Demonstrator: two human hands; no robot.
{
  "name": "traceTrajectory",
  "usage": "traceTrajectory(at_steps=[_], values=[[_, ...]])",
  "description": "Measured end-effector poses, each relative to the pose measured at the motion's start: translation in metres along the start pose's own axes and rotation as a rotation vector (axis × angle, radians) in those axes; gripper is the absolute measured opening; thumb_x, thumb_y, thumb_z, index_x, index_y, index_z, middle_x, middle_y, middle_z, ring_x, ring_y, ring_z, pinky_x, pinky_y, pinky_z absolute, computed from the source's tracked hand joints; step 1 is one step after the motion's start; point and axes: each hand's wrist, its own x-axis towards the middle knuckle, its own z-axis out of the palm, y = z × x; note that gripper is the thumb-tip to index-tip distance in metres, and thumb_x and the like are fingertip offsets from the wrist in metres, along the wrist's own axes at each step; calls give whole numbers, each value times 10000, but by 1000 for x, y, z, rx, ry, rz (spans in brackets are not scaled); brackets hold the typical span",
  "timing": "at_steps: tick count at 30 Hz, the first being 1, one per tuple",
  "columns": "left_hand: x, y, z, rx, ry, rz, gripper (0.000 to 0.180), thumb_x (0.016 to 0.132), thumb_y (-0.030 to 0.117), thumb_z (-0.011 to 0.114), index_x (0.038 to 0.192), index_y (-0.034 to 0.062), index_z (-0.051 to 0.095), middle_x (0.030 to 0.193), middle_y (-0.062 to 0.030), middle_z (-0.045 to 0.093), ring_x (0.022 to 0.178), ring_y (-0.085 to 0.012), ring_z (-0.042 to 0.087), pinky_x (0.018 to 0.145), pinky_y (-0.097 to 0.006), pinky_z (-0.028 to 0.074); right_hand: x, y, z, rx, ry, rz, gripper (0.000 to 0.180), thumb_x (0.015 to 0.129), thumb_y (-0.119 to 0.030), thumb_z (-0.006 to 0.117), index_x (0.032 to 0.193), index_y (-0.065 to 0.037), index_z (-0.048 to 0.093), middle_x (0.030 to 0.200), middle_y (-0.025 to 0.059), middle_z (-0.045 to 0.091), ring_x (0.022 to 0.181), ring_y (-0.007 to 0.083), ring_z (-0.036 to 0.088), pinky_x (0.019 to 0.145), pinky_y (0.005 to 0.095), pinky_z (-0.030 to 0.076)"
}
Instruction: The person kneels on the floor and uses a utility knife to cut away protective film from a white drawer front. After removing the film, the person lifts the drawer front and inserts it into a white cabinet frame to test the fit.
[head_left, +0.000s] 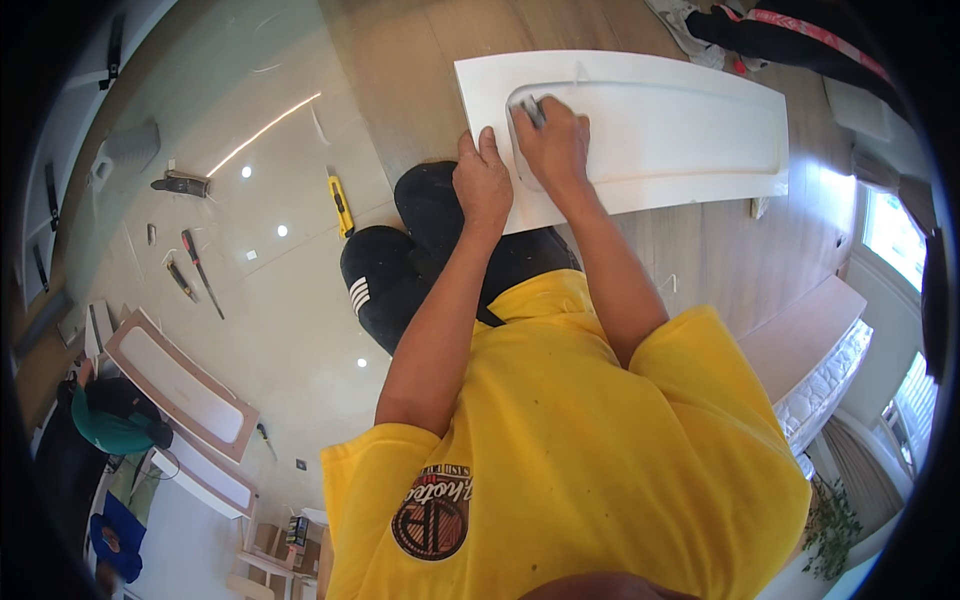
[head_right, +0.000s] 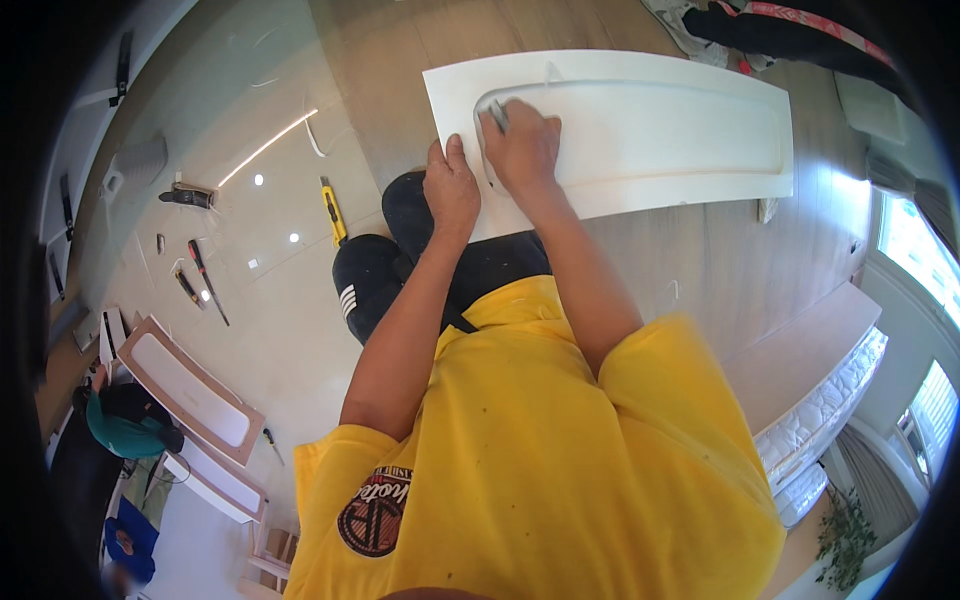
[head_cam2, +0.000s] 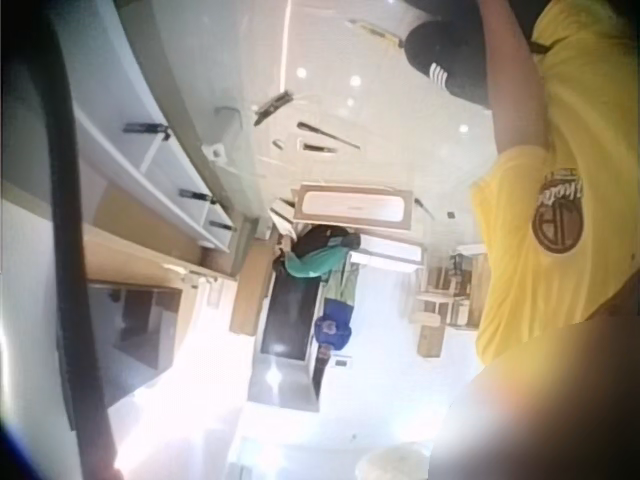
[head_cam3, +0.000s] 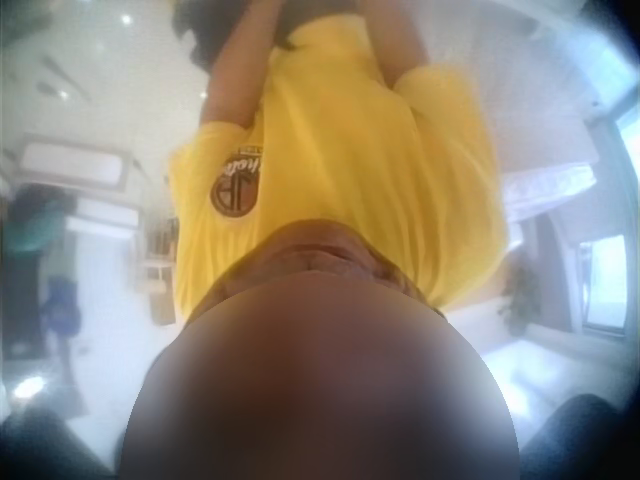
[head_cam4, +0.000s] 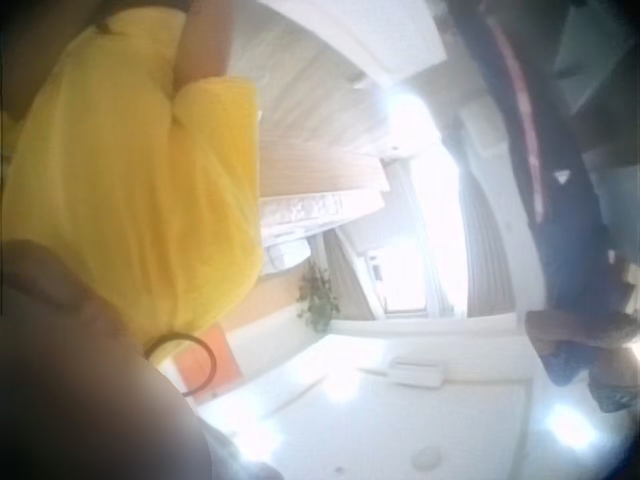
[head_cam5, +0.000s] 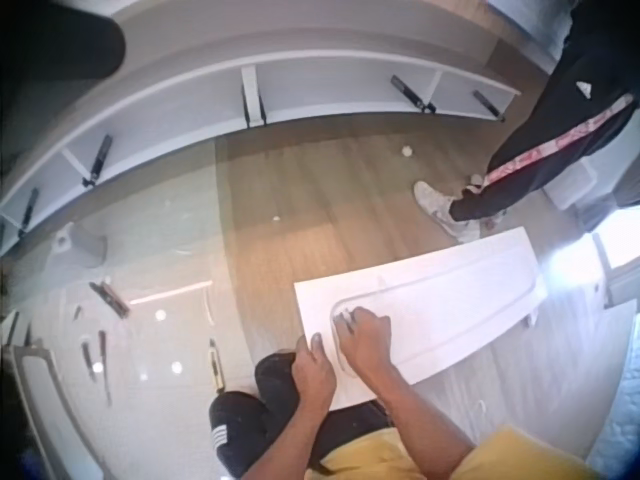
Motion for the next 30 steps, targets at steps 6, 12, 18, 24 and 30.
traceTrajectory(at_steps=[6, 12, 18, 24, 30], values=[[1, -1, -1, -102, -28, 25, 470, 1078, 367, 451, 1178, -65, 609, 1000, -338, 682, 961, -516, 659, 825, -516, 521, -4, 6, 3, -21, 25, -59, 266, 873, -272, 711, 770, -46, 617, 740, 163, 661, 734, 370, 634, 752, 459, 382], [1, -2, 1, -102, 7, 102, 424, 1070, 322, 481, 1160, -80, 582, 931, -365, 669, 916, -530, 658, 768, -539, 523, -5, 4, 3, -57, -139, 95, 252, 867, -243, 715, 754, -46, 607, 735, 166, 658, 727, 393, 627, 745, 474, 383], [1, -2, 1, -31, 9, 41, 458, 1079, 359, 457, 1163, -64, 610, 977, -323, 685, 935, -506, 664, 802, -518, 520, -10, 1, -6, -14, -52, 0, 263, 868, -256, 717, 752, -44, 612, 737, 170, 661, 719, 392, 628, 760, 461, 394], [2, -4, 1, -82, -34, 41, 476, 1074, 355, 455, 1233, -77, 578, 996, -361, 674, 935, -529, 657, 816, -551, 515, 6, -6, -7, 4, 27, -45, 332, 853, -315, 743, 776, -4, 657, 759, 218, 687, 694, 417, 627, 762, 466, 449], [9, -18, -4, -222, -93, 65, 530, 1064, 411, 476, 1292, -55, 581, 1076, -298, 700, 1005, -452, 683, 880, -472, 524, -29, 12, -64, 150, -335, 362, 340, 890, -266, 719, 895, 71, 671, 780, 233, 685, 732, 307, 694, 687, 390, 531]])
